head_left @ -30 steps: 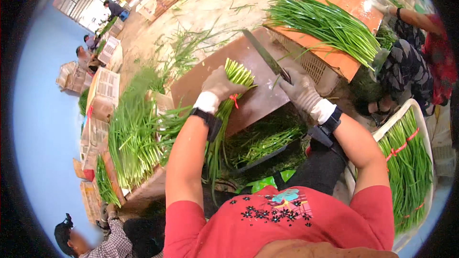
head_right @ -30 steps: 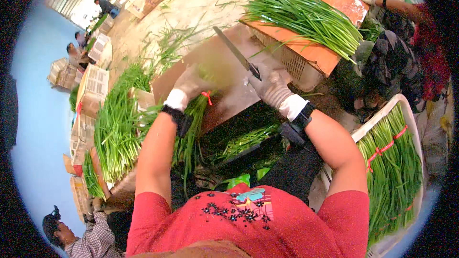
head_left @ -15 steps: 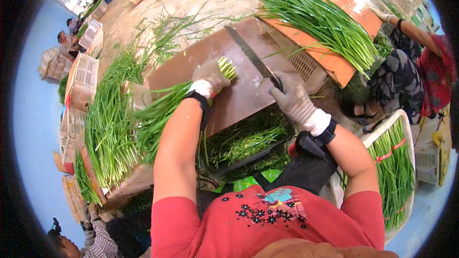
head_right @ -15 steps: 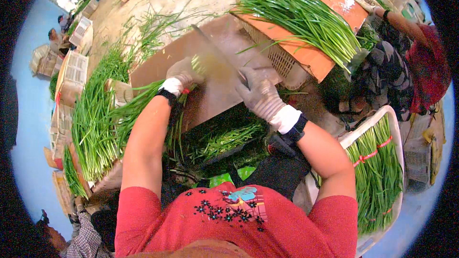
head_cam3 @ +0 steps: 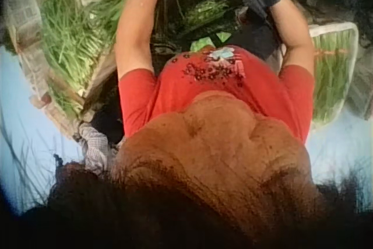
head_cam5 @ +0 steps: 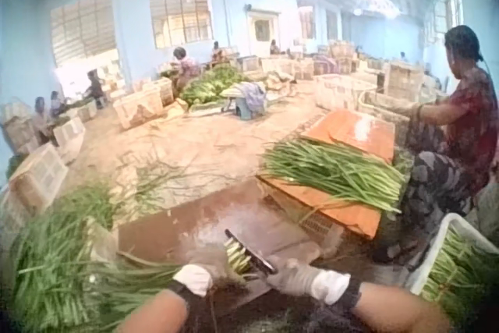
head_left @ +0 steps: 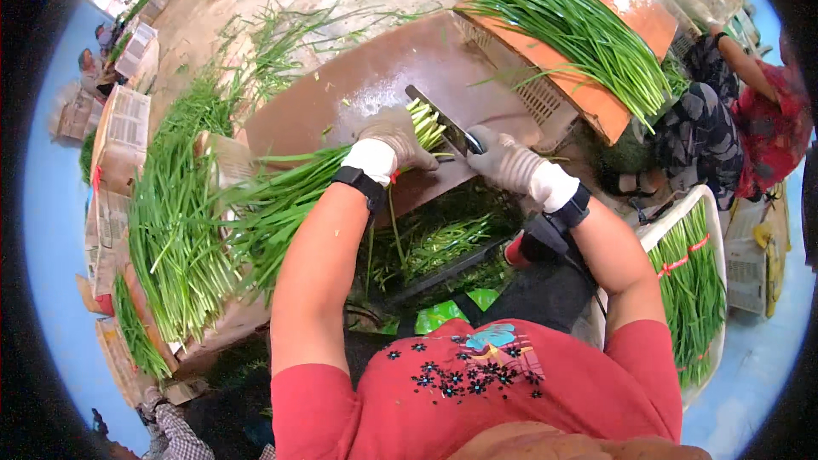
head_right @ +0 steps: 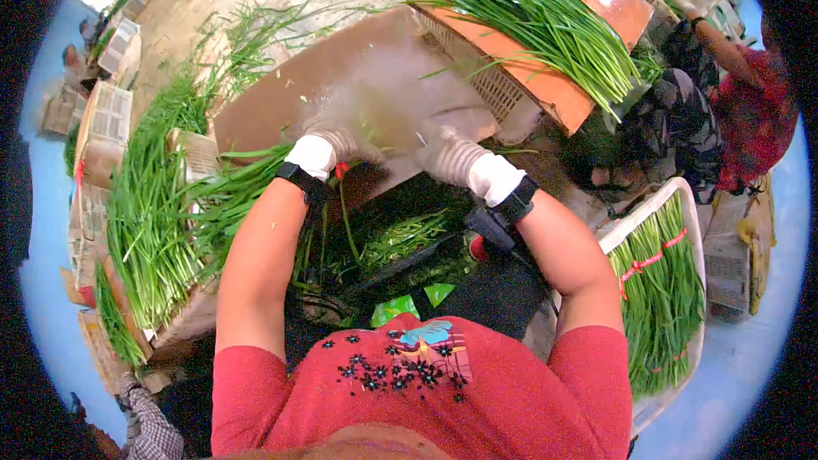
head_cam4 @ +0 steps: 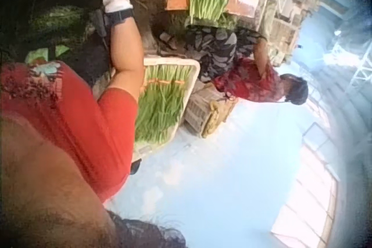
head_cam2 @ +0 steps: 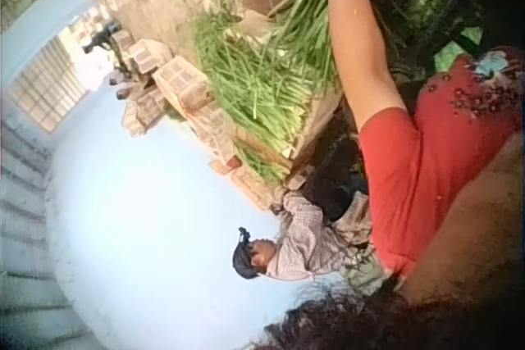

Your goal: The person bundles green onions with rubber bands and trims the ends with a large knife.

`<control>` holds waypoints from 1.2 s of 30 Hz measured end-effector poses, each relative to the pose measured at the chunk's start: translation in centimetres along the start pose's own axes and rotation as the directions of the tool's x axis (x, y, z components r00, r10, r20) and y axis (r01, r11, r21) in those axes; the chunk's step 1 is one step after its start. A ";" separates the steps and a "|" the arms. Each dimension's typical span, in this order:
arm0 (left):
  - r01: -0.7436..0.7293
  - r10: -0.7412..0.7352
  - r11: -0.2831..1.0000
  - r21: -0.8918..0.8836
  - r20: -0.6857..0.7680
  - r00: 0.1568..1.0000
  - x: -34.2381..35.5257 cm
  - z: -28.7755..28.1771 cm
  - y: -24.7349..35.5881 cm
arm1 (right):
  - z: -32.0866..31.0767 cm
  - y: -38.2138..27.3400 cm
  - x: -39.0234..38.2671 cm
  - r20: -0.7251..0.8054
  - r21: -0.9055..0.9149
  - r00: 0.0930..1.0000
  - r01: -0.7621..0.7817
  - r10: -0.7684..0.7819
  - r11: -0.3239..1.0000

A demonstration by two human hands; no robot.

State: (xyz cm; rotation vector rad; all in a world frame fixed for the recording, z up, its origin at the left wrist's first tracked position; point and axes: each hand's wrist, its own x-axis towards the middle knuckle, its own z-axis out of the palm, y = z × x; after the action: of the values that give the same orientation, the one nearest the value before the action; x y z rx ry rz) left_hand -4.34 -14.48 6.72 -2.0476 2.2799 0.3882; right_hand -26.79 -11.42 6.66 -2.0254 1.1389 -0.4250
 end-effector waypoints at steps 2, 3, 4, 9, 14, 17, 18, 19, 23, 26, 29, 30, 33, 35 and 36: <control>0.040 -0.040 0.999 0.011 -0.023 0.999 0.1 1.1 0.3 | 0.0 0.0 -0.5 0.009 -0.092 1.000 -0.005 0.006 0.996; 0.062 -0.061 0.998 0.018 -0.036 0.997 0.2 1.8 0.3 | 0.1 0.0 -0.7 -0.004 -0.147 1.000 0.014 -0.014 0.989; 0.082 -0.076 0.992 0.095 -0.064 0.995 0.4 2.4 0.4 | 0.4 0.0 -0.7 -0.011 -0.274 1.000 0.007 -0.010 0.962; 0.015 -0.039 0.988 -0.155 -0.152 0.988 0.7 3.3 -0.6 | 3.0 -0.7 -0.4 -0.184 -0.216 0.983 -0.031 -0.010 0.976; -0.008 -0.017 0.981 -0.195 -0.126 0.992 -0.2 1.4 -0.8 | 4.6 0.1 0.0 -0.313 -0.285 0.949 -0.135 0.041 0.949; 0.058 -0.062 0.994 -0.089 -0.046 0.997 -0.5 0.6 -0.5 | 4.1 0.4 -0.4 -0.355 -0.281 0.933 -0.157 0.049 0.947; 0.080 -0.083 0.994 -0.076 -0.039 0.996 -0.4 0.4 -0.5 | 3.7 0.1 -0.7 -0.341 -0.268 0.931 -0.228 0.129 0.936; 0.104 -0.106 0.993 -0.062 -0.036 0.994 -0.3 0.2 -0.5 | 3.2 -0.5 -1.0 -0.356 -0.294 0.933 -0.166 0.053 0.941; 0.051 -0.040 0.993 -0.102 0.105 0.994 0.0 -0.5 -0.8 | -0.5 -4.6 -2.4 -0.221 -0.423 0.975 -0.076 -0.021 0.903; 0.052 -0.039 0.993 -0.107 0.125 0.991 -0.2 -0.9 -1.0 | -2.2 -7.5 -3.1 -0.017 -0.599 0.999 0.021 -0.039 0.801; 0.056 -0.042 0.993 -0.103 0.135 0.990 -0.3 -1.0 -1.0 | -2.5 -8.8 -3.0 0.054 -0.640 0.998 0.064 -0.039 0.766; 0.068 -0.053 0.992 -0.105 0.135 0.989 -0.3 -0.9 -1.0 | -2.5 -8.9 -2.8 0.039 -0.628 0.999 0.012 0.015 0.778; 0.073 -0.058 0.990 -0.118 0.125 0.990 -0.1 -0.4 -1.1 | -2.7 -8.9 -2.1 0.060 -0.511 0.984 -0.112 0.165 0.852; 0.068 -0.053 0.989 -0.132 0.114 0.992 0.2 0.1 -1.2 | -2.9 -8.8 -1.7 0.189 -0.604 0.973 0.007 0.134 0.797; 0.065 -0.050 0.988 -0.141 0.104 0.993 0.4 0.3 -1.1 | -3.1 -8.8 -1.6 0.303 -0.715 0.950 0.174 0.075 0.678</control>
State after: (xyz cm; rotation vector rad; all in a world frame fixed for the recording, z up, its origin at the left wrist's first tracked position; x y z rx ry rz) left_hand -3.38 -14.86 6.18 -2.1003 2.1887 0.6548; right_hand -24.42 -8.69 15.41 -2.6942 1.1549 0.4208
